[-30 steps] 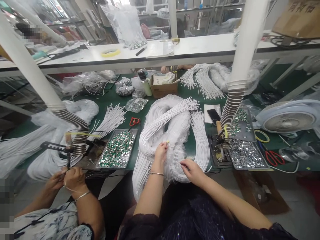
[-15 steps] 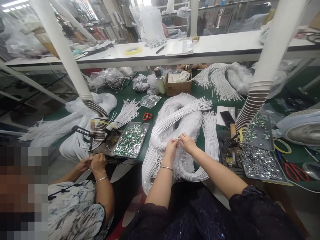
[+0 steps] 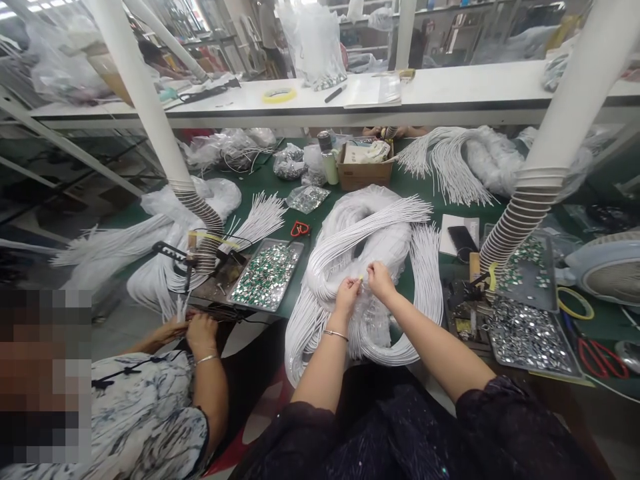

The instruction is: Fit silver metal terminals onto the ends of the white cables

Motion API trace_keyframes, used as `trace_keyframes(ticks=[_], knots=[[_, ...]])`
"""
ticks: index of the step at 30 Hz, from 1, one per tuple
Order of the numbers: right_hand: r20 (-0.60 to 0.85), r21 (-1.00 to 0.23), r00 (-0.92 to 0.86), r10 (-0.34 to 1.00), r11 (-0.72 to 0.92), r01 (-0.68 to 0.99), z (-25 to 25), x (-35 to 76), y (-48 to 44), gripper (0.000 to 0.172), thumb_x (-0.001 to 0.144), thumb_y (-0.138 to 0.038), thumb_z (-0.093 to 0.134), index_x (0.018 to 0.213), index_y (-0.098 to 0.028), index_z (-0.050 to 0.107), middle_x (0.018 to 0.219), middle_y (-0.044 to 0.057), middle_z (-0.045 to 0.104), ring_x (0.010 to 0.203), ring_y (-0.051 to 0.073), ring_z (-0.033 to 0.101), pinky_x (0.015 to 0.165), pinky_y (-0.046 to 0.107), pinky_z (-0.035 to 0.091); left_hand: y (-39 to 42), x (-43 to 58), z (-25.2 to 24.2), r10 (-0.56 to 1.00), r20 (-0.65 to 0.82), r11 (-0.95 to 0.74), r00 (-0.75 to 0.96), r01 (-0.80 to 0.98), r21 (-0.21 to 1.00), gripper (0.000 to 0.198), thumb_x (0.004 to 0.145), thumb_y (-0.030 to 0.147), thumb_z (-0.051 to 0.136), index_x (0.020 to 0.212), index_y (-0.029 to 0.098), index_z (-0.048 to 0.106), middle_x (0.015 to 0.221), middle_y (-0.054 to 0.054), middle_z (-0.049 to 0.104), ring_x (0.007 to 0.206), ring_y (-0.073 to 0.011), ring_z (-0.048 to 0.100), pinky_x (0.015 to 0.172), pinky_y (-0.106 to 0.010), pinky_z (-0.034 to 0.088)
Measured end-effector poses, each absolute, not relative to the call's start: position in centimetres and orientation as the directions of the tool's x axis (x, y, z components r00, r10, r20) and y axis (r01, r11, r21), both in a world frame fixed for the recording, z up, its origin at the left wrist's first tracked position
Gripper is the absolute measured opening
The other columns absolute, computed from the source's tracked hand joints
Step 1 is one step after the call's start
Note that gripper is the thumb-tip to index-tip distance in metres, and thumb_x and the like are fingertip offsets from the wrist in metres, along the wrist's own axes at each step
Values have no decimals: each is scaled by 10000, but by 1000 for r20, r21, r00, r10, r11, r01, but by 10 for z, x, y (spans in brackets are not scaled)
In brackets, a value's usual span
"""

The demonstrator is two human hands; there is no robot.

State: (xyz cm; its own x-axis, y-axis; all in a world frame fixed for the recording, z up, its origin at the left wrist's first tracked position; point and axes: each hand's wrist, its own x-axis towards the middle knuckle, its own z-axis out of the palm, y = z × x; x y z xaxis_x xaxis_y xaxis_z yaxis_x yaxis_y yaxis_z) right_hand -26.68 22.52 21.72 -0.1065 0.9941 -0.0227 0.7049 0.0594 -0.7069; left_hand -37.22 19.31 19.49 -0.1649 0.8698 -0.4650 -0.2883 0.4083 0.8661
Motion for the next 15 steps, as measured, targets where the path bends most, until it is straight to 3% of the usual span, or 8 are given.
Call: trace_keyframes(ticks=[8, 15], knots=[[80, -794, -233, 969, 203, 573, 251, -281, 159, 71, 846, -176, 525, 819, -163, 589, 845, 32, 624, 827, 148, 587, 788, 325, 484, 194, -377, 198, 883, -443, 392, -156, -273, 878, 238, 876, 305, 540, 1027, 125, 576, 939, -47, 616, 758, -132, 601, 656, -301, 529], [188, -823, -111, 976, 218, 524, 299, -211, 103, 157, 850, -241, 449, 762, -205, 574, 702, 21, 598, 653, 137, 558, 630, 253, 465, 195, -381, 195, 890, -401, 353, -216, -231, 907, 186, 872, 286, 551, 935, 115, 589, 838, -19, 616, 671, -104, 585, 605, -263, 515]])
